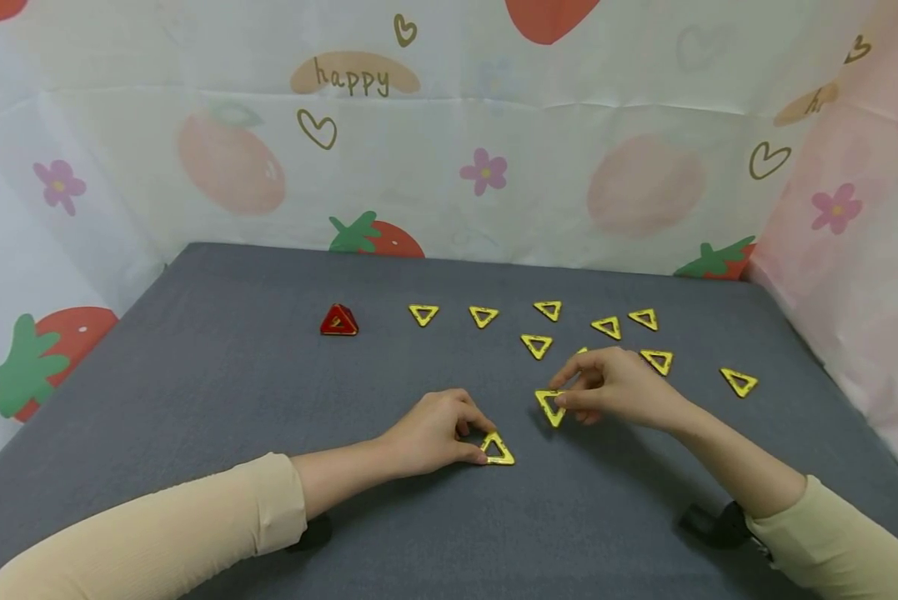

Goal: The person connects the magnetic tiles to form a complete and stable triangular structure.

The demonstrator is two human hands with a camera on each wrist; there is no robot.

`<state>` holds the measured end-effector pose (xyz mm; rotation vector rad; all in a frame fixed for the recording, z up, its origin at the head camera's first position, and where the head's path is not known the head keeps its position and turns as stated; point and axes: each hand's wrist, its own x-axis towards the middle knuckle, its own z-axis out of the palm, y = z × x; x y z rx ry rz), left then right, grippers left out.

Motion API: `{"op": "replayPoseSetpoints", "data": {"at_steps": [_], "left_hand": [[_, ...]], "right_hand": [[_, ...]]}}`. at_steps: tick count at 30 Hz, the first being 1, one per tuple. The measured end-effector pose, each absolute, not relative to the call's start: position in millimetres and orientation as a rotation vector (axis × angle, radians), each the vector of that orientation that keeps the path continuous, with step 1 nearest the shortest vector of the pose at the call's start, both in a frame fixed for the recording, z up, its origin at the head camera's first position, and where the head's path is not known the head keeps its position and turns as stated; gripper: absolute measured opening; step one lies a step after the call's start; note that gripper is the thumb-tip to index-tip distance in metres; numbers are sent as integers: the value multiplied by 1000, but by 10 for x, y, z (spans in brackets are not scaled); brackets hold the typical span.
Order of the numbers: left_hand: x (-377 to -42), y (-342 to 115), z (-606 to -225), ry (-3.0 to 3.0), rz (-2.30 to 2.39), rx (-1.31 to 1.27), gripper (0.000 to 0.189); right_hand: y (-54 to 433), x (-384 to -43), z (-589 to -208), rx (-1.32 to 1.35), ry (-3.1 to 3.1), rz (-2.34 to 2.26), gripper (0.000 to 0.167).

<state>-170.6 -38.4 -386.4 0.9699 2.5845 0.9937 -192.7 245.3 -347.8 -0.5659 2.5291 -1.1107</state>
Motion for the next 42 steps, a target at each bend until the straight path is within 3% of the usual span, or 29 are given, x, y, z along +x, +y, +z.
{"op": "replayPoseSetpoints", "data": {"at_steps": [42], "left_hand": [[-1704, -364, -3869, 2606, 982, 968, 30]], "right_hand": [[1957, -1790, -3644, -713, 2546, -965, 14]]}}
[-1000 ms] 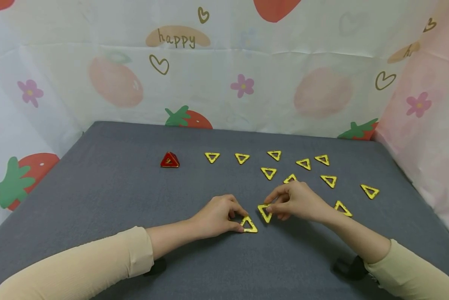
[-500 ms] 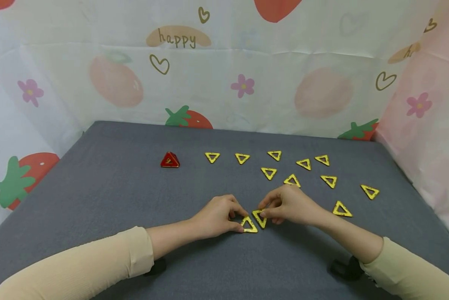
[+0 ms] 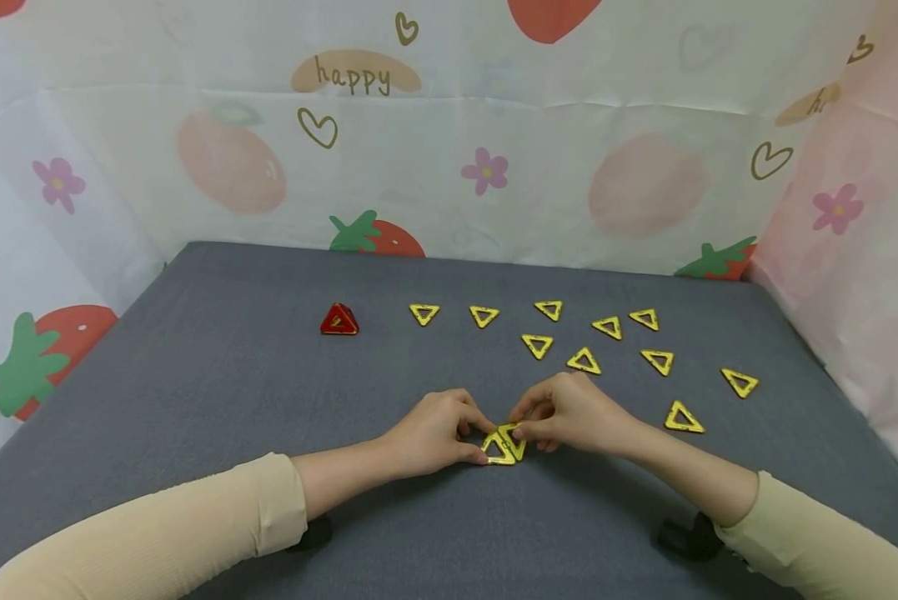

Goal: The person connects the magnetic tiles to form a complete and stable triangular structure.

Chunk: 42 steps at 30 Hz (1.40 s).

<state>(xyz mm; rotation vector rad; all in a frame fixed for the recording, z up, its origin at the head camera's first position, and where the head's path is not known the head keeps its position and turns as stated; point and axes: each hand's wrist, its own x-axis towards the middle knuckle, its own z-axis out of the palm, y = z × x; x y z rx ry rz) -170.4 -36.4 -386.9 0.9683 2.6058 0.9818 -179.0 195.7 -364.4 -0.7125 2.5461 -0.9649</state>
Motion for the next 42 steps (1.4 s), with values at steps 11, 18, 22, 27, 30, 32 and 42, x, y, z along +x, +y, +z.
{"op": "replayPoseSetpoints", "data": {"at_steps": [11, 18, 22, 27, 30, 32, 42], "left_hand": [[-1712, -367, -3885, 2633, 964, 1013, 32], [-1723, -376, -3897, 2633, 965, 1058, 33], [-1724, -384, -3913, 2621, 990, 1081, 32], [-1732, -391, -3922, 2593, 1028, 1042, 31], [-1736, -401, -3928, 2586, 1047, 1036, 30], [-1737, -408, -3930, 2585, 1063, 1043, 28], [-1740, -420, -3929, 2582, 1109, 995, 19]], "right_hand": [[1926, -1797, -3658, -749, 2495, -967, 28], [1933, -1812, -3685, -838, 2513, -913, 36], [1925, -1813, -3697, -833, 2482, -925, 40], [1911, -1813, -3722, -838, 2440, -929, 45], [1900, -1812, -3736, -851, 2427, -931, 46], [1889, -1813, -3744, -860, 2422, -931, 46], [1865, -1813, -3768, -901, 2443, -902, 44]]}}
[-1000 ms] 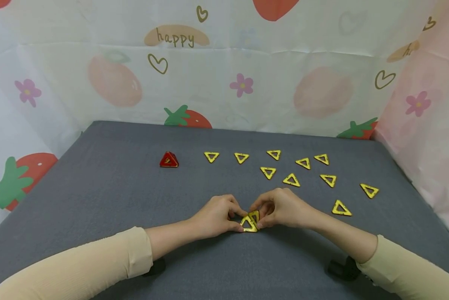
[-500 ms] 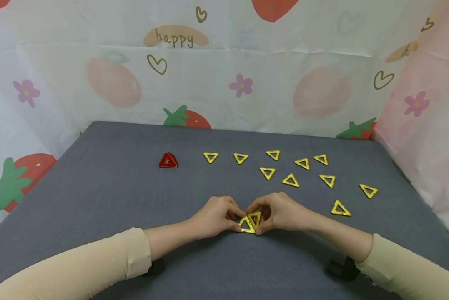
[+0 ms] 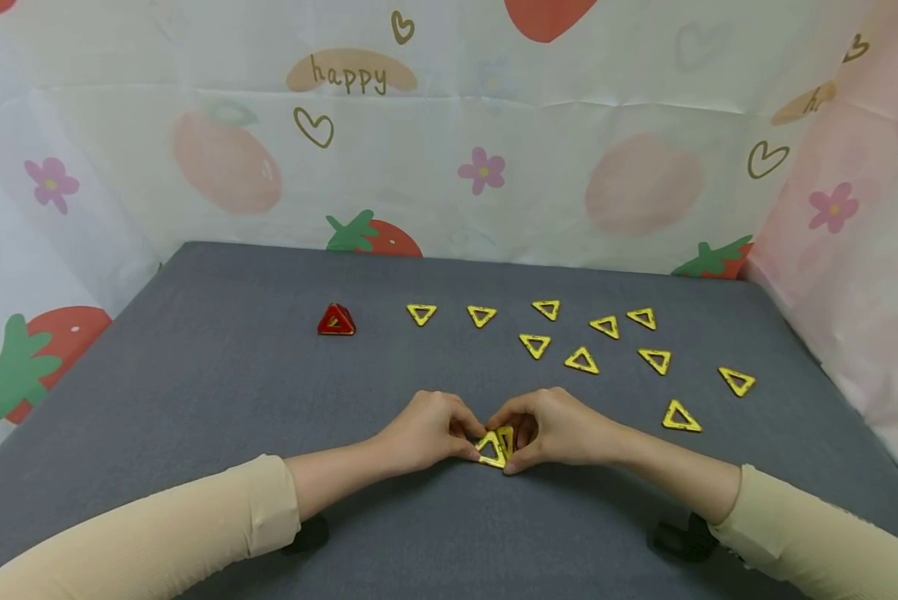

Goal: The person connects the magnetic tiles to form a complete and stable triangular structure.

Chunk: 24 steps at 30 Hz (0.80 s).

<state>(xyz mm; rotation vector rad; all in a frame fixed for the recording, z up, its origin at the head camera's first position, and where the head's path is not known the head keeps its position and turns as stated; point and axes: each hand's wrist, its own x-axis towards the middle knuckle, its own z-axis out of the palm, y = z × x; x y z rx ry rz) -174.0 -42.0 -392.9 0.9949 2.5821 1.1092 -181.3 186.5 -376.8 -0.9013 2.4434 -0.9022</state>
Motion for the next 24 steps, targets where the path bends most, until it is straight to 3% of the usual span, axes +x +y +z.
{"op": "replayPoseSetpoints", "data": {"at_steps": [5, 24], "left_hand": [[-1740, -421, -3930, 2594, 1108, 966, 10], [-1772, -452, -3881, 2525, 1112, 955, 10]], "right_hand": [[1864, -1812, -3766, -910, 2429, -907, 43], [1870, -1814, -3759, -946, 2401, -894, 42]]}}
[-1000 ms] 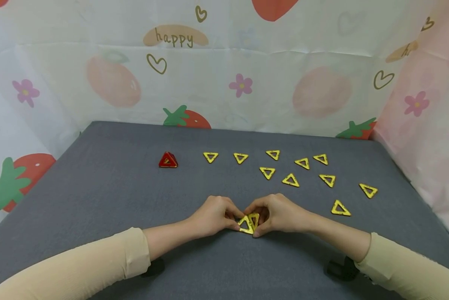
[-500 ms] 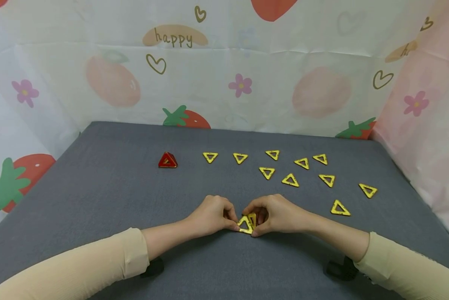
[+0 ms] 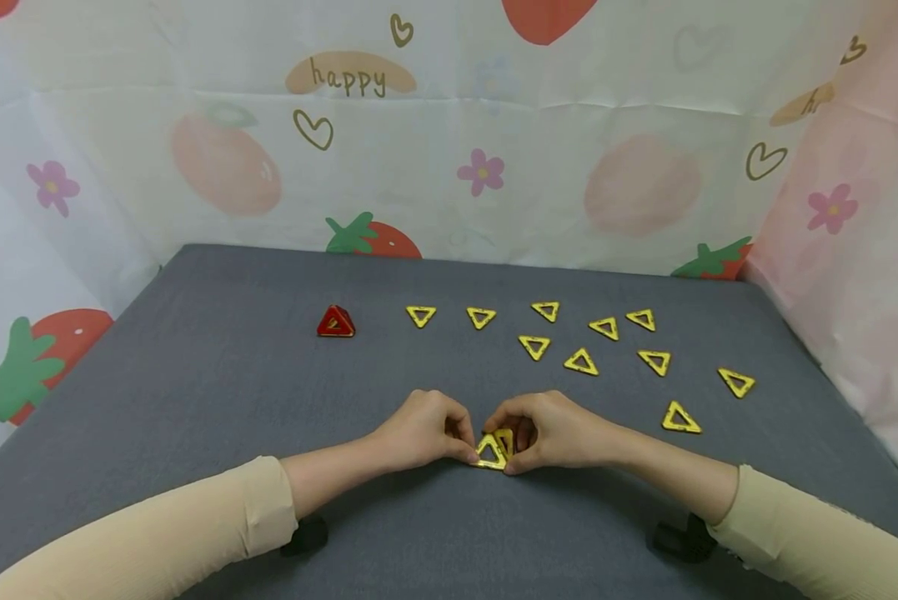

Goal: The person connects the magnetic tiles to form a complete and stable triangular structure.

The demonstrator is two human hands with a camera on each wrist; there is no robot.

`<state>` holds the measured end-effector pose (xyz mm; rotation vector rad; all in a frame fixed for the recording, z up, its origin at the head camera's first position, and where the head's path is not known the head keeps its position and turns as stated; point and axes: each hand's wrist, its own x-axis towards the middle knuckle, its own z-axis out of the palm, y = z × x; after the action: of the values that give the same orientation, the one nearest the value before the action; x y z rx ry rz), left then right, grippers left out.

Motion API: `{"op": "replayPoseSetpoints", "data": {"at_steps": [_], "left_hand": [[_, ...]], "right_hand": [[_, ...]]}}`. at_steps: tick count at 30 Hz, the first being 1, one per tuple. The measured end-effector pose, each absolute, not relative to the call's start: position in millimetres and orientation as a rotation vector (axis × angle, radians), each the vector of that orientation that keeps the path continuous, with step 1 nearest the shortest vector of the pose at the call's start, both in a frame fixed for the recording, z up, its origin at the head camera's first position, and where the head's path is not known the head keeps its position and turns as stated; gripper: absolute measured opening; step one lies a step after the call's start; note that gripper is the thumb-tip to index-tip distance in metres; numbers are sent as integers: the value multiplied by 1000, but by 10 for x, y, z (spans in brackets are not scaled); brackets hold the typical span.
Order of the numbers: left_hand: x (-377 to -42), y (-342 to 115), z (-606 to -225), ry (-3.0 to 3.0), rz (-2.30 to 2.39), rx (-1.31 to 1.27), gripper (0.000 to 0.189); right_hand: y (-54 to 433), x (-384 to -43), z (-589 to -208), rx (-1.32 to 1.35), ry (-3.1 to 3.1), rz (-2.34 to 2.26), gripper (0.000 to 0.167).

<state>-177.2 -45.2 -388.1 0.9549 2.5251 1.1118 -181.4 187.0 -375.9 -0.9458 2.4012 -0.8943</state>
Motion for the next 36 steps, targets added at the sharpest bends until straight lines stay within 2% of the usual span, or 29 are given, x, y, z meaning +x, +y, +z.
{"op": "replayPoseSetpoints", "data": {"at_steps": [7, 13, 21, 28, 36], "left_hand": [[-1870, -477, -3785, 2557, 1135, 884, 9], [-2132, -544, -3670, 2689, 1193, 718, 7], [-2587, -647, -3565, 2842, 1313, 405, 34], [-2872, -684, -3580, 2862, 1380, 191, 41], [-3044, -697, -3630, 2792, 1355, 60, 51]], "right_hand": [[1864, -1816, -3758, -942, 2414, -874, 41], [1867, -1819, -3762, -946, 2413, -881, 41], [1882, -1827, -3788, -947, 2414, -890, 41], [1877, -1822, -3808, -960, 2420, -890, 41], [1880, -1825, -3817, -959, 2426, -875, 41]]}}
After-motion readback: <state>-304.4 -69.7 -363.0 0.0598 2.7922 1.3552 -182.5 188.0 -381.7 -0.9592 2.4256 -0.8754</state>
